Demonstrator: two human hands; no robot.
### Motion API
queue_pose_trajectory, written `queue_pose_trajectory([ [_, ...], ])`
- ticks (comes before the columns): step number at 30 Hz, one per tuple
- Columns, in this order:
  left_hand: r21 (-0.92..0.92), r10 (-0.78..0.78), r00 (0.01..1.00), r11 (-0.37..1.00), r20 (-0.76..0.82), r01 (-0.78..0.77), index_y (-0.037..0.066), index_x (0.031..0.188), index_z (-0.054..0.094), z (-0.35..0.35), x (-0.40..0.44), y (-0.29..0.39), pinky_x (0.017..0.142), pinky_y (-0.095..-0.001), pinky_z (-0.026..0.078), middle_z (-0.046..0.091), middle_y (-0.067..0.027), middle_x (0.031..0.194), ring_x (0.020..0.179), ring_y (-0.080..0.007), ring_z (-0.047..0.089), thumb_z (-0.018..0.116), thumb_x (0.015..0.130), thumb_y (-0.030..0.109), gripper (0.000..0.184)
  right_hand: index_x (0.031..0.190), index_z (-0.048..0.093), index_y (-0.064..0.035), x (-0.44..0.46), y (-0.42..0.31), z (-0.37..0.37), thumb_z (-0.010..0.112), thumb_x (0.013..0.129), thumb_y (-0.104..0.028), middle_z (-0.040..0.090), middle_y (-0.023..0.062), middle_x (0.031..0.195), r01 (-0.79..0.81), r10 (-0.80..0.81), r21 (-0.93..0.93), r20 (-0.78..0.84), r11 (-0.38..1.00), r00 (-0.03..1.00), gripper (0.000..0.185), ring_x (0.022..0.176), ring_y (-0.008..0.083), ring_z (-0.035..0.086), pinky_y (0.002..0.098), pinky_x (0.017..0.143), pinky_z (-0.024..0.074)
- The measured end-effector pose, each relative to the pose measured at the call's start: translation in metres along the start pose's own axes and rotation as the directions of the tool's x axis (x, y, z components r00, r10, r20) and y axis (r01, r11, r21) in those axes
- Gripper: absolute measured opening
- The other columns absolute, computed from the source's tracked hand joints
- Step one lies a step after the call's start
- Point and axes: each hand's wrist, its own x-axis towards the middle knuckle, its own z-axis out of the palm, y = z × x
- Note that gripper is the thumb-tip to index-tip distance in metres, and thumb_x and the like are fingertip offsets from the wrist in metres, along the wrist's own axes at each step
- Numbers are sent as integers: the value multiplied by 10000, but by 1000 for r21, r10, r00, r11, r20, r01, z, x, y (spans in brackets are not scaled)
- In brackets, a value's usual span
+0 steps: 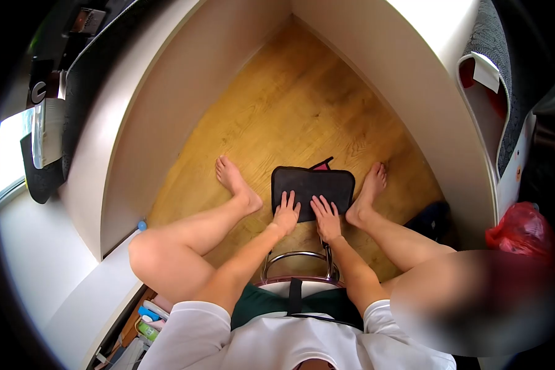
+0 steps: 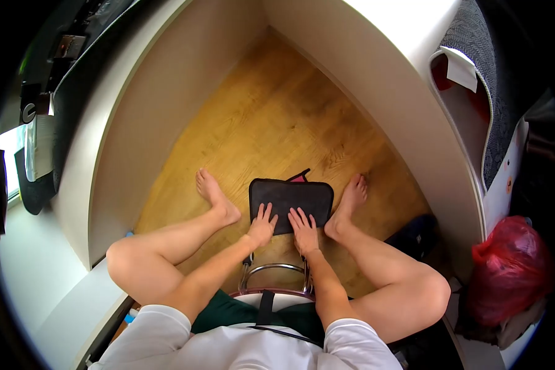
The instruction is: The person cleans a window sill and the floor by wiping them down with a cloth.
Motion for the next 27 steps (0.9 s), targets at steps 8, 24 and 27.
queue_pose_trajectory([
  [8, 12, -122, 984, 992, -129, 125, -47, 1495, 197, 3, 22, 6, 1152, -569, 191, 29, -299, 1571, 1433, -531, 43, 585, 823, 30, 780, 1342, 473, -16, 90, -19, -35, 565, 857, -63, 497, 164, 1292, -278, 367, 272, -368, 921, 854, 496, 1250, 314, 449, 477, 1130, 266],
  [24, -227, -232, 882, 963, -411, 147, 38, 1523, 192, -99, 87, -32, 1100, -624, 202, 13, -339, 1552, 1407, -571, 61, 574, 855, 99, 772, 1428, 395, 3, 234, 41, -101, 556, 927, -347, 178, 157, 1589, -107, 161, 175, -335, 979, 928, 632, 1444, 450, 113, 567, 1132, 213],
  [27, -256, -291, 880, 945, -375, 203, 71, 1525, 211, -144, 112, -33, 1063, -617, 249, 46, -387, 1524, 1358, -636, 122, 571, 880, 151, 743, 1486, 348, -165, 295, 49, -140, 647, 858, -367, 150, 126, 1603, -125, 168, 218, -194, 968, 966, 725, 1459, 434, 71, 569, 1150, 197],
])
